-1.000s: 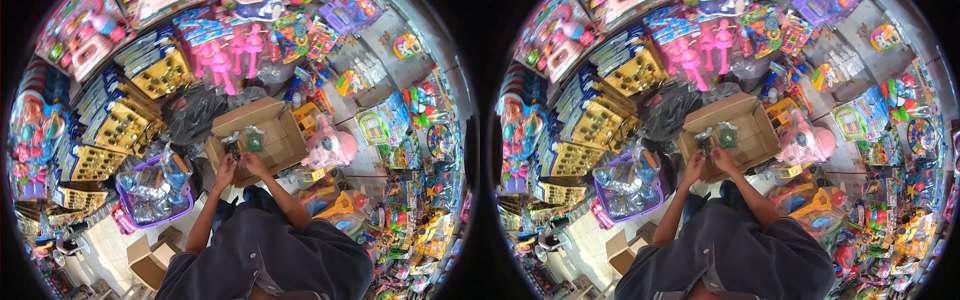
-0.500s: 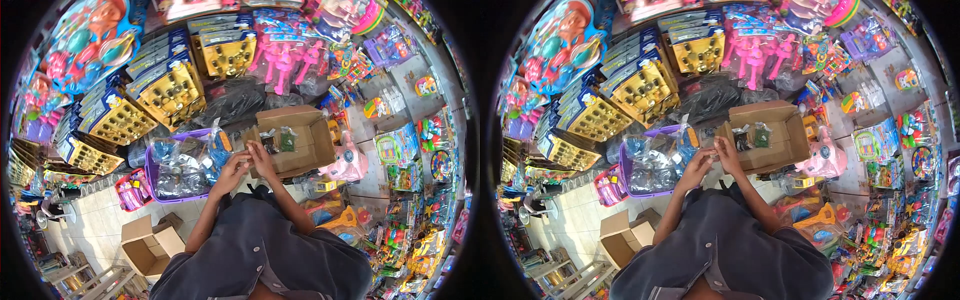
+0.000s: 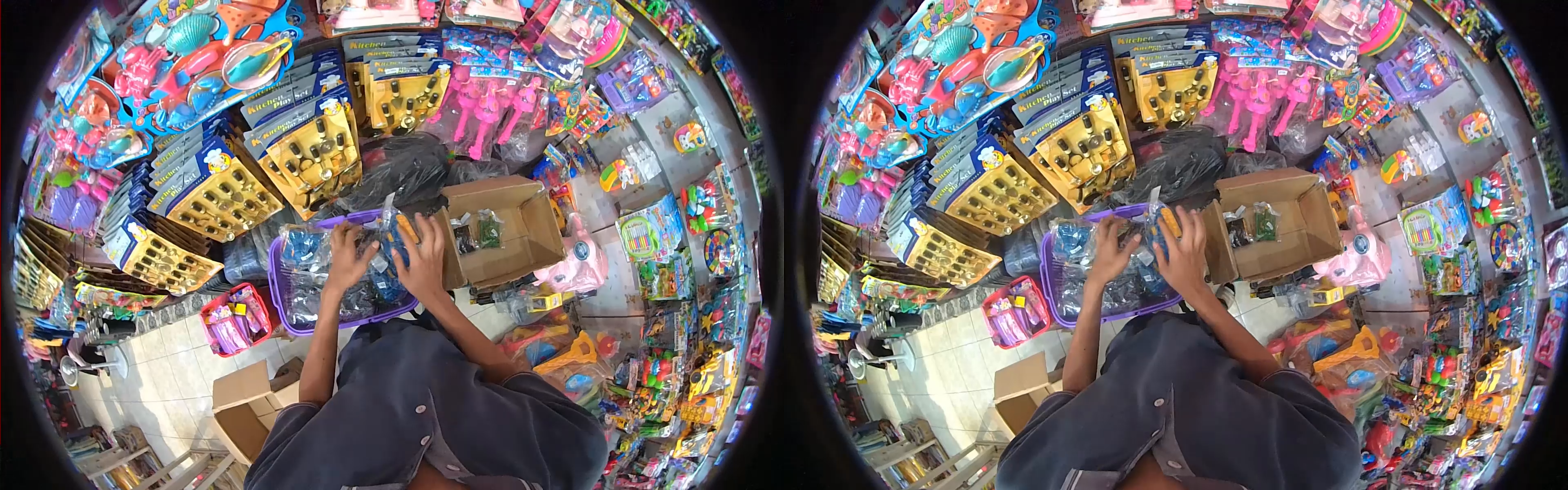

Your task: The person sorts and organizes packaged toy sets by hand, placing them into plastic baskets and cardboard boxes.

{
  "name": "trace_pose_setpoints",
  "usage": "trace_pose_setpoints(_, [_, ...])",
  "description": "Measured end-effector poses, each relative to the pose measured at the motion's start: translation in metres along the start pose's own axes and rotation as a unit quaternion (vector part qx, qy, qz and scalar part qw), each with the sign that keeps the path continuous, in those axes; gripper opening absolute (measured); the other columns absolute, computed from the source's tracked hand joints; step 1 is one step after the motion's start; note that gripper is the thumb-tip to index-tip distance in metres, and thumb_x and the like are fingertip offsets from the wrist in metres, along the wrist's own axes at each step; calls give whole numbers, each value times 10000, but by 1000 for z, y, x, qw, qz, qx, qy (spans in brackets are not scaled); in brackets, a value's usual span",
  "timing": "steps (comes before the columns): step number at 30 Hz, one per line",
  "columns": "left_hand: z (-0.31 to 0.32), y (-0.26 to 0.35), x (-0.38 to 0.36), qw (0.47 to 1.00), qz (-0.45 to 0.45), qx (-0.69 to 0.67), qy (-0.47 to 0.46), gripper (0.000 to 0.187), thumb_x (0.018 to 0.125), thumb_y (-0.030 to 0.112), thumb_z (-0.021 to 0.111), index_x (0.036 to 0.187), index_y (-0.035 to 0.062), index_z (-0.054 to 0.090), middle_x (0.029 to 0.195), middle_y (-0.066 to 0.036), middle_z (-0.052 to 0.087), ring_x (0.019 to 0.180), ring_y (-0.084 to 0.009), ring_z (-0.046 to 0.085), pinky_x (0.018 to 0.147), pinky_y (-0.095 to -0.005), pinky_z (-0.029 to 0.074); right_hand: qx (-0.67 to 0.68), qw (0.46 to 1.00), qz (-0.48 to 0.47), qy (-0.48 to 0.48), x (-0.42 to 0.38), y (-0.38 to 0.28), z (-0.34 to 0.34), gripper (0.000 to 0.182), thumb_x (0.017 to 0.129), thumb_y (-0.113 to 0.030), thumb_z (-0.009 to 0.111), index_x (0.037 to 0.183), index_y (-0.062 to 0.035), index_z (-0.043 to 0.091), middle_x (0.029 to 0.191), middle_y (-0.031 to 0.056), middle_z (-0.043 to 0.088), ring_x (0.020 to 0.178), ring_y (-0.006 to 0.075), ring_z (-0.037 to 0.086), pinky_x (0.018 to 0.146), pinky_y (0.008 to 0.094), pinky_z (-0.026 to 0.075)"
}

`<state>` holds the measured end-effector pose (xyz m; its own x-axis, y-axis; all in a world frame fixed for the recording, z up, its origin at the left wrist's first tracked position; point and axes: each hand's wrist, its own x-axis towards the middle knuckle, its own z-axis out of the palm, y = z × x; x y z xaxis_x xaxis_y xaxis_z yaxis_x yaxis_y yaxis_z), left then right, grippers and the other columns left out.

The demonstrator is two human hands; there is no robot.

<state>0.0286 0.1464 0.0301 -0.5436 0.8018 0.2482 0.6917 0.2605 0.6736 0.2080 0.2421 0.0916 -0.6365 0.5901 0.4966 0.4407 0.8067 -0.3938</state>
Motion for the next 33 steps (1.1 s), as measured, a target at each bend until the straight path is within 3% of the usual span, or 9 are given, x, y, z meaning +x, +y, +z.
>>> trace_pose_setpoints(1, [4, -5, -3, 999, 3, 7, -35, 616, 908, 437, 711, 1341, 28, 555, 1531, -250, 339, 1417, -448, 329, 1135, -527, 302, -3, 1000, -25, -10, -2, -4, 3, 587, 873, -215, 707, 1425, -116, 533, 1486, 217, 386, 1419, 423, 305, 1142, 626, 263])
trace_pose_setpoints(4, [17, -18, -10, 997, 1, 69, -37, 674, 890, 432, 726, 1383, 27, 505, 1514, -250, 358, 1421, -446, 328, 1154, -547, 257, -38, 993, 3, -111, -12, -4, 21, 599, 861, -219, 718, 1419, -117, 526, 1483, 204, 396, 1413, 417, 320, 1124, 636, 290])
trace_pose_setpoints(7, [18, -27, -17, 997, -52, 50, -38, 765, 845, 415, 778, 1433, 57, 445, 1547, -228, 307, 1454, -458, 274, 1179, -584, 180, -38, 992, 22, -121, -14, 0, 25, 687, 795, -223, 786, 1420, -133, 514, 1490, 160, 397, 1392, 405, 356, 1107, 554, 369])
trace_pose_setpoints(15, [13, -19, -15, 987, -156, 46, 12, 645, 796, 286, 818, 1316, 77, 500, 1384, -199, 457, 1305, -423, 445, 1064, -619, 297, 18, 987, 107, -117, -13, 7, 15, 765, 706, -241, 861, 1389, -158, 527, 1447, 133, 426, 1368, 396, 393, 1019, 479, 484])
trace_pose_setpoints(19, [-1, -12, -9, 998, -39, 42, -16, 418, 800, 174, 796, 1147, 65, 588, 1155, -160, 578, 1038, -394, 598, 869, -529, 475, 106, 974, 191, -57, -16, 37, 10, 737, 709, -304, 863, 1352, -141, 540, 1376, 144, 492, 1300, 381, 484, 996, 469, 497])
trace_pose_setpoints(21, [-8, 4, -7, 1000, 10, 22, -4, 381, 805, 149, 788, 1122, 52, 599, 1122, -169, 587, 1021, -397, 602, 856, -494, 493, 157, 956, 244, -41, -21, 49, -8, 711, 751, -331, 856, 1347, -102, 543, 1258, 167, 595, 1131, 375, 608, 970, 434, 497])
trace_pose_setpoints(24, [-14, 31, 3, 1000, -5, -16, -5, 351, 817, 127, 778, 1114, 32, 617, 1097, -187, 607, 1037, -399, 604, 895, -474, 493, 220, 927, 303, -14, -44, 88, -13, 701, 774, -351, 855, 1339, -78, 543, 1242, 173, 631, 1133, 354, 628, 988, 414, 483])
trace_pose_setpoints(29, [-2, 102, 27, 997, -41, -63, 9, 338, 813, 93, 775, 1115, 24, 639, 1125, -187, 621, 1072, -382, 602, 944, -449, 481, 357, 836, 415, 33, -85, 173, -11, 607, 884, -394, 749, 1307, -9, 545, 1194, 162, 653, 1072, 225, 623, 933, 360, 487])
trace_pose_setpoints(33, [56, 142, 48, 988, -28, -149, -20, 336, 821, 82, 780, 1120, 18, 642, 1090, -155, 633, 1029, -305, 621, 927, -405, 496, 541, 656, 514, 112, -90, 228, -25, 570, 951, -426, 654, 1304, 11, 556, 1231, 124, 624, 1119, 179, 575, 977, 303, 448])
